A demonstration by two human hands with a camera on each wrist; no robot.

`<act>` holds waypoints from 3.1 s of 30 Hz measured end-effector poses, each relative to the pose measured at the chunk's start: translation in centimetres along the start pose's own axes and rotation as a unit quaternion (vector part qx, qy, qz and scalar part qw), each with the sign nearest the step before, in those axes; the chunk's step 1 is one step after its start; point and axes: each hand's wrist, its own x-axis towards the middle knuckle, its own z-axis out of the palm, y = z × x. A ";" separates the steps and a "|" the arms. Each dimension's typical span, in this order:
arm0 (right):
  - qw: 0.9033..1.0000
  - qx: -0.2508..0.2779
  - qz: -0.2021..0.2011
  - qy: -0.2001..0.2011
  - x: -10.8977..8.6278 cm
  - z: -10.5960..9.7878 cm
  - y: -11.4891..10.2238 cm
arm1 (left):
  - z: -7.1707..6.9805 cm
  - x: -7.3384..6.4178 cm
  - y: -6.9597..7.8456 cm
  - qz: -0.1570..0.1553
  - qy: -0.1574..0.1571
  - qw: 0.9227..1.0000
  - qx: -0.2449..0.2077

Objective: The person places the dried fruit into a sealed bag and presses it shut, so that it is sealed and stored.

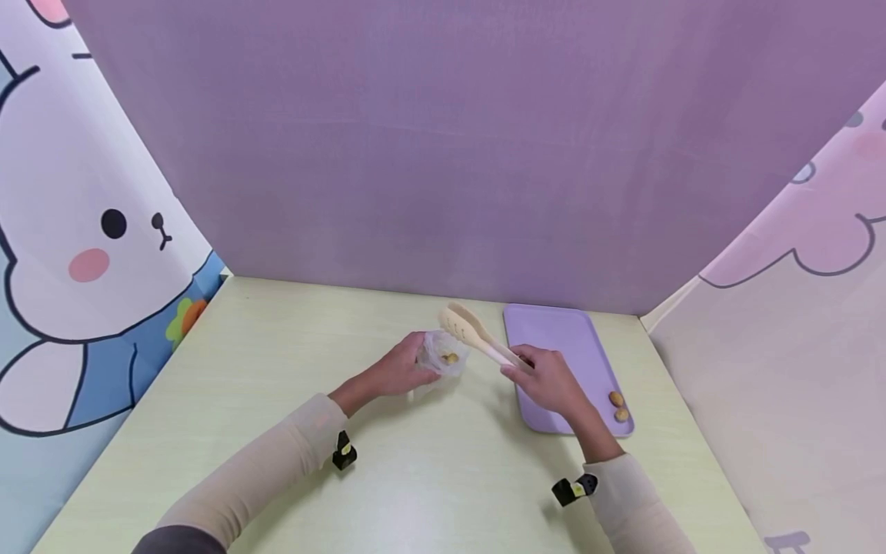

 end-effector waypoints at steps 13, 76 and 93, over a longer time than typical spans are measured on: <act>1.000 0.006 0.011 0.010 -0.8 -0.8 1.9 | 0.0 -0.1 0.2 -0.005 -0.002 1.000 -0.001; 0.988 -0.073 0.132 0.013 -9.8 -6.5 11.7 | -0.6 -0.4 -0.4 -0.017 0.006 1.000 0.000; 0.991 -0.083 0.108 0.007 -13.5 -7.8 13.7 | -0.6 -0.4 -0.6 -0.012 0.006 1.000 0.001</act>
